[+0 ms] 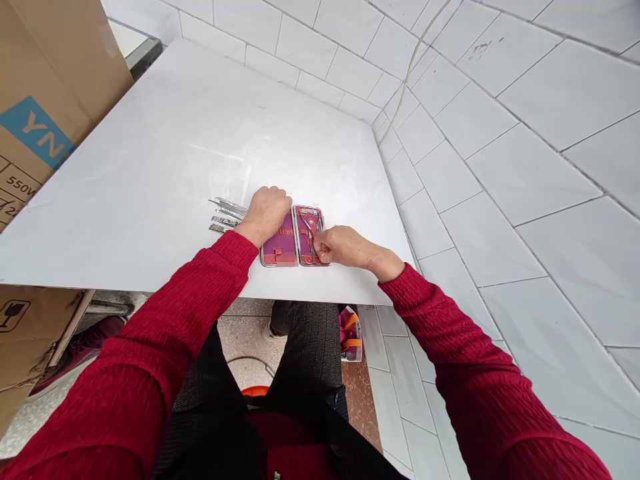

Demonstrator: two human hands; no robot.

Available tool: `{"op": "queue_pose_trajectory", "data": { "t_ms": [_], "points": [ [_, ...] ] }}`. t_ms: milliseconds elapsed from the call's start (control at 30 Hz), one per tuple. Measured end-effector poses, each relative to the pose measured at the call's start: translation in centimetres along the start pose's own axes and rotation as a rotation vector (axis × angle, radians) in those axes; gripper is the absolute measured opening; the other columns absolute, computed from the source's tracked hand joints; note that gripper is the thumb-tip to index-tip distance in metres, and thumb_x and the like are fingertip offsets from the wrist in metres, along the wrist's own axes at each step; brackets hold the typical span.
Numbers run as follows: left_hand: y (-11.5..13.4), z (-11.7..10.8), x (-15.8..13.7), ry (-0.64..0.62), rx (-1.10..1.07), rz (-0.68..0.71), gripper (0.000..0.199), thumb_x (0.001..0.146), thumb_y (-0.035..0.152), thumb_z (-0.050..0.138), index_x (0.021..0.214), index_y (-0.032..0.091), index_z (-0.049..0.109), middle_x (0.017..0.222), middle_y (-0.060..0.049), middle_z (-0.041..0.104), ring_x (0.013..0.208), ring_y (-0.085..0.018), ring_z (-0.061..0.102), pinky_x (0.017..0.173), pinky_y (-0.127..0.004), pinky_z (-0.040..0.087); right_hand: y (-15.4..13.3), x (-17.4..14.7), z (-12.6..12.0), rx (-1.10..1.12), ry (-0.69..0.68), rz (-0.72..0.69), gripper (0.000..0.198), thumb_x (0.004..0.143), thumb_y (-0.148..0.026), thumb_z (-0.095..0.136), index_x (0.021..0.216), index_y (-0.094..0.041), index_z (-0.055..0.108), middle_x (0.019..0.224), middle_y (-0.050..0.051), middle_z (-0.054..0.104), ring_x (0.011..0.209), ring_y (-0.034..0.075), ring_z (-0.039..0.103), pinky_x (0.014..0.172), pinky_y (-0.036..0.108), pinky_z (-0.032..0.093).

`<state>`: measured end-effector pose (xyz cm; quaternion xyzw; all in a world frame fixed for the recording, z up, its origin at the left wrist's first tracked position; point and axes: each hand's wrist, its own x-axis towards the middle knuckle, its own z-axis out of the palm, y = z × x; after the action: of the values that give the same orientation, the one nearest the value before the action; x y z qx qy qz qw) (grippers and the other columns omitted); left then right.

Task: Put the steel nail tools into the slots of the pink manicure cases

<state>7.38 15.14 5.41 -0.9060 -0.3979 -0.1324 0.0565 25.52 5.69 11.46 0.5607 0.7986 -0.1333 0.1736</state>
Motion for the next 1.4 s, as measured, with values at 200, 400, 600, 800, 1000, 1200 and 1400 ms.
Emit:
{"op": "queue_pose_trajectory", "data": {
  "t_ms": [200, 400, 600, 800, 1000, 1200, 1400],
  "points": [
    [-0.2, 0.5, 0.1, 0.025, -0.022, 0.003, 0.022, 0.095, 0.005, 0.053, 0.091, 0.013, 0.073, 0.094, -0.013, 0.071, 0.096, -0.028, 0.064, 0.075, -0.037, 0.041, 0.5, 0.1, 0.7, 0.309, -0.096, -0.122, 0.011, 0.07, -0.007, 0.062, 0.07, -0.018, 0.063, 0.068, -0.005, 0.061, 0.062, 0.01, 0.049, 0.064, 0.025, 0.031],
    [-0.5, 1.0, 0.3, 0.048, -0.027, 0.012, 0.024, 0.091, 0.002, 0.052, 0.089, 0.013, 0.072, 0.091, -0.012, 0.07, 0.094, -0.027, 0.063, 0.073, -0.037, 0.039, 1.6, -2.2, 1.8, 0.511, -0.088, -0.14, 0.006, 0.072, -0.012, 0.06, 0.073, -0.018, 0.062, 0.069, -0.005, 0.059, 0.064, 0.01, 0.048, 0.066, 0.025, 0.034],
    [-0.5, 0.9, 0.4, 0.034, -0.029, 0.019, 0.025, 0.09, 0.001, 0.05, 0.089, 0.013, 0.072, 0.093, -0.014, 0.07, 0.096, -0.03, 0.064, 0.074, -0.039, 0.04, 5.3, -3.7, 1.9, 0.471, 0.093, 0.092, 0.008, 0.073, -0.011, 0.059, 0.073, -0.019, 0.059, 0.068, -0.004, 0.059, 0.064, 0.011, 0.05, 0.065, 0.025, 0.034],
    [-0.4, 0.6, 0.3, 0.025, -0.021, 0.014, 0.025, 0.09, 0.001, 0.05, 0.09, 0.014, 0.072, 0.094, -0.014, 0.071, 0.097, -0.03, 0.064, 0.075, -0.04, 0.041, 6.2, -2.4, 1.7, 0.213, 0.115, 0.177, 0.011, 0.078, -0.009, 0.06, 0.077, -0.02, 0.061, 0.073, -0.002, 0.065, 0.064, 0.012, 0.051, 0.062, 0.025, 0.03],
    [-0.3, 0.6, 0.2, 0.012, -0.022, 0.019, 0.028, 0.09, 0.001, 0.048, 0.092, 0.014, 0.072, 0.095, -0.015, 0.071, 0.097, -0.03, 0.063, 0.076, -0.041, 0.041, 5.1, -3.1, 2.1, 0.128, 0.182, 0.22, 0.012, 0.085, -0.012, 0.058, 0.084, -0.021, 0.067, 0.077, 0.0, 0.069, 0.067, 0.015, 0.055, 0.062, 0.027, 0.03],
    [-0.4, 0.7, 0.2, 0.009, -0.028, 0.022, 0.026, 0.09, 0.001, 0.049, 0.093, 0.013, 0.072, 0.096, -0.015, 0.071, 0.096, -0.03, 0.063, 0.075, -0.04, 0.04, 4.0, -2.2, 1.5, 0.258, 0.402, 0.266, 0.015, 0.09, -0.021, 0.056, 0.084, -0.019, 0.07, 0.079, 0.002, 0.071, 0.069, 0.016, 0.058, 0.065, 0.027, 0.035],
    [-0.4, 0.5, 0.1, 0.01, -0.029, 0.021, 0.025, 0.091, 0.001, 0.05, 0.094, 0.012, 0.072, 0.095, -0.015, 0.071, 0.096, -0.03, 0.063, 0.074, -0.039, 0.039, 3.7, 2.5, -0.3, 0.288, 0.404, 0.407, 0.027, 0.093, -0.036, 0.059, 0.075, -0.019, 0.069, 0.075, 0.005, 0.072, 0.065, 0.016, 0.058, 0.059, 0.028, 0.037]
  ]
}}
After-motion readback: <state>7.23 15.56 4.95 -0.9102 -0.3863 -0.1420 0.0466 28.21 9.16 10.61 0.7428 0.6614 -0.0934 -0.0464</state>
